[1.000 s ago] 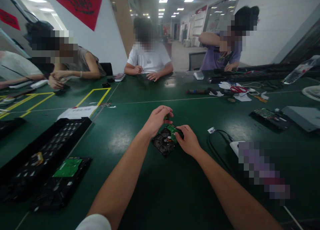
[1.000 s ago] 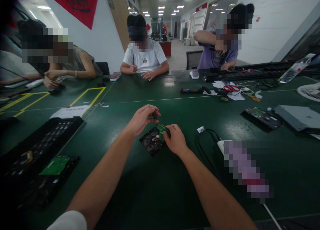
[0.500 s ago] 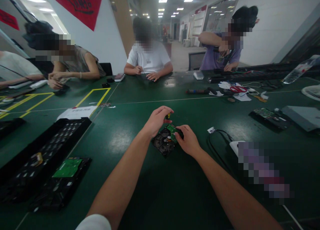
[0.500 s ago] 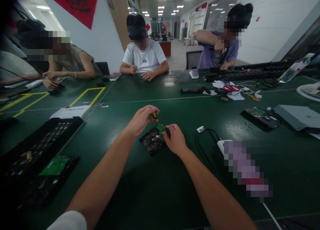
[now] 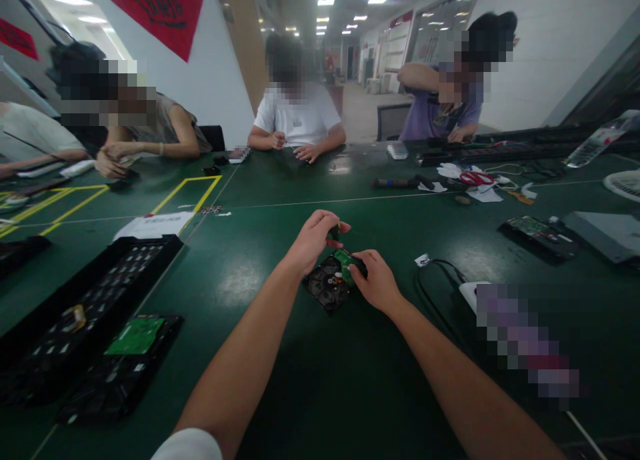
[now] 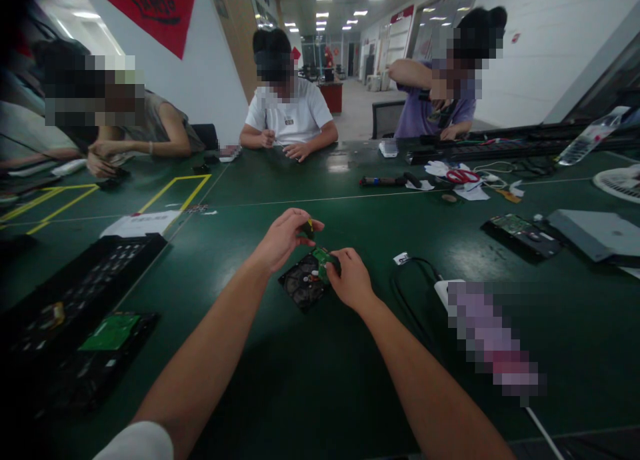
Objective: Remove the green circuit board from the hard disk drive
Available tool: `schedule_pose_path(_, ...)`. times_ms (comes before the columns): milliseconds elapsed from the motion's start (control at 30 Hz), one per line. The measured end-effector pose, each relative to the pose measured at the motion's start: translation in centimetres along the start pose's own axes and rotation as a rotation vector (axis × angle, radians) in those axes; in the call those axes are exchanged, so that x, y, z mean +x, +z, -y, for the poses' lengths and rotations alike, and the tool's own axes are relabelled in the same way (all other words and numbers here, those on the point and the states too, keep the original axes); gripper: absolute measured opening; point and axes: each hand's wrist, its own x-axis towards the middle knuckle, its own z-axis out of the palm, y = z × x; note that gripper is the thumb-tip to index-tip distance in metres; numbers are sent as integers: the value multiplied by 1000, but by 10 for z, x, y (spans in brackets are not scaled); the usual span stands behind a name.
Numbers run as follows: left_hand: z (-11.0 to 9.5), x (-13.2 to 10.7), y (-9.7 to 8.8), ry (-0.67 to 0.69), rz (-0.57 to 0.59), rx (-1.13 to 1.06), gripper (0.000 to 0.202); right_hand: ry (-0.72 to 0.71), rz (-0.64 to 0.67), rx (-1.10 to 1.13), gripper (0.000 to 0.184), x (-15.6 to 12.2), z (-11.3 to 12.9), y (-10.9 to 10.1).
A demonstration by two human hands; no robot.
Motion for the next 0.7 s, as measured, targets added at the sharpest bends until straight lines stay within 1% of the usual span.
schedule_pose_path(100, -1, 0, -1, 31, 23, 43, 19, -8, 6, -5, 29, 0, 1, -1)
schedule_pose_path(267, -2, 1, -4, 93, -5, 145, 23, -16, 20, -20, 30, 0, 2, -2)
schedule_pose_path(533, 2, 2, -3, 30, -26, 30, 20, -7, 14, -12, 29, -1, 1, -2)
schedule_pose_path(700, 1, 1, -2, 37, -7, 75, 19, 10, 13, -8, 30, -1, 0, 0)
